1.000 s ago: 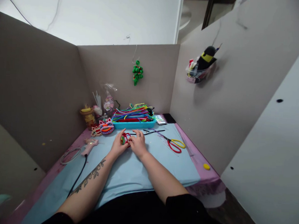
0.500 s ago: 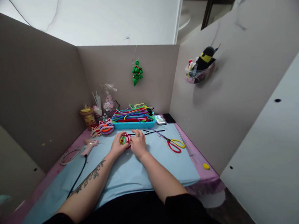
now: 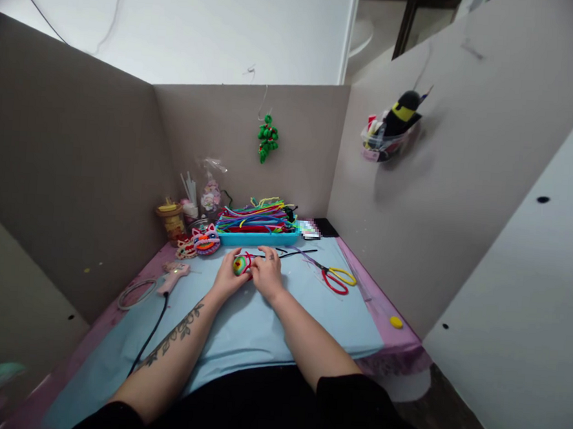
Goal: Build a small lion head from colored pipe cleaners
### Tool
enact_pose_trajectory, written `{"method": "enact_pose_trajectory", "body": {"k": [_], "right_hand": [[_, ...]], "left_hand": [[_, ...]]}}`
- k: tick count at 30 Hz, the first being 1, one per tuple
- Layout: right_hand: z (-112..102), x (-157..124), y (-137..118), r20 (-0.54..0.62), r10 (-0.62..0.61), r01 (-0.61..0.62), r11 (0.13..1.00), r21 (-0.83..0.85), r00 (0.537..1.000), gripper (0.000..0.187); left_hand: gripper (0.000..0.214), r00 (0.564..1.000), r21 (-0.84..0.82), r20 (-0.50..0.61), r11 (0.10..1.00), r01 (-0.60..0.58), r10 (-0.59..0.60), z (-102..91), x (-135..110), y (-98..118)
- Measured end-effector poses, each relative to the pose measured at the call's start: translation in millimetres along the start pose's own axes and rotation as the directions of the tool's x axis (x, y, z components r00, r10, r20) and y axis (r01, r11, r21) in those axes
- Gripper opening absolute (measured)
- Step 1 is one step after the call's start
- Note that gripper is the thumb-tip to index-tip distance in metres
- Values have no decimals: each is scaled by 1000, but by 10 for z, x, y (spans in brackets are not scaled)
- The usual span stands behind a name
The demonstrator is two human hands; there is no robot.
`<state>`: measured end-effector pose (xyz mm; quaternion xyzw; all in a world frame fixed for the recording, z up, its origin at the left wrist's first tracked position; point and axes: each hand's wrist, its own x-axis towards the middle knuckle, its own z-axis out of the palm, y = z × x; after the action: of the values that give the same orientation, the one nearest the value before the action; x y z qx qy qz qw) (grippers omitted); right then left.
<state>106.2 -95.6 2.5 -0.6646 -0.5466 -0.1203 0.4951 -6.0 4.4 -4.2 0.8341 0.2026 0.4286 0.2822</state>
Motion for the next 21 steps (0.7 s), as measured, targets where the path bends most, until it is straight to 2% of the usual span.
{"method": "enact_pose_trajectory", "body": {"k": [3,7,10,12,14,16,19,21], "right_hand": [[37,5,49,-8,115,-113,986,123,993,8],[105,-2,166,114,308,-328,893,309,945,13],[140,-13,232,232,334,-404,803,438,914,20],[155,-18,245,266,339,-431,740,516,902,24],[164,-16,238,268,375,-459,670,584,887,26],[167,-8,225,278,441,-501,547,670,853,30],[157,9,218,353,589,-589,272,761,727,33],[143,21,220,354,654,-575,154,803,669,33]], "left_hand": [[70,1000,-71,-22,997,9,-11,-8,4,-3],[75,999,-161,54,987,10,-1,-60,-4,9],[78,986,-127,151,990,-55,74,-105,-3,29],[77,976,-113,184,989,-96,116,-134,11,44],[76,981,-84,158,991,-103,115,-165,34,62],[75,988,-52,103,992,-113,117,-197,55,86],[66,993,-57,-49,992,-110,107,-222,61,142],[46,992,-99,-117,994,-52,41,-204,40,193]]}}
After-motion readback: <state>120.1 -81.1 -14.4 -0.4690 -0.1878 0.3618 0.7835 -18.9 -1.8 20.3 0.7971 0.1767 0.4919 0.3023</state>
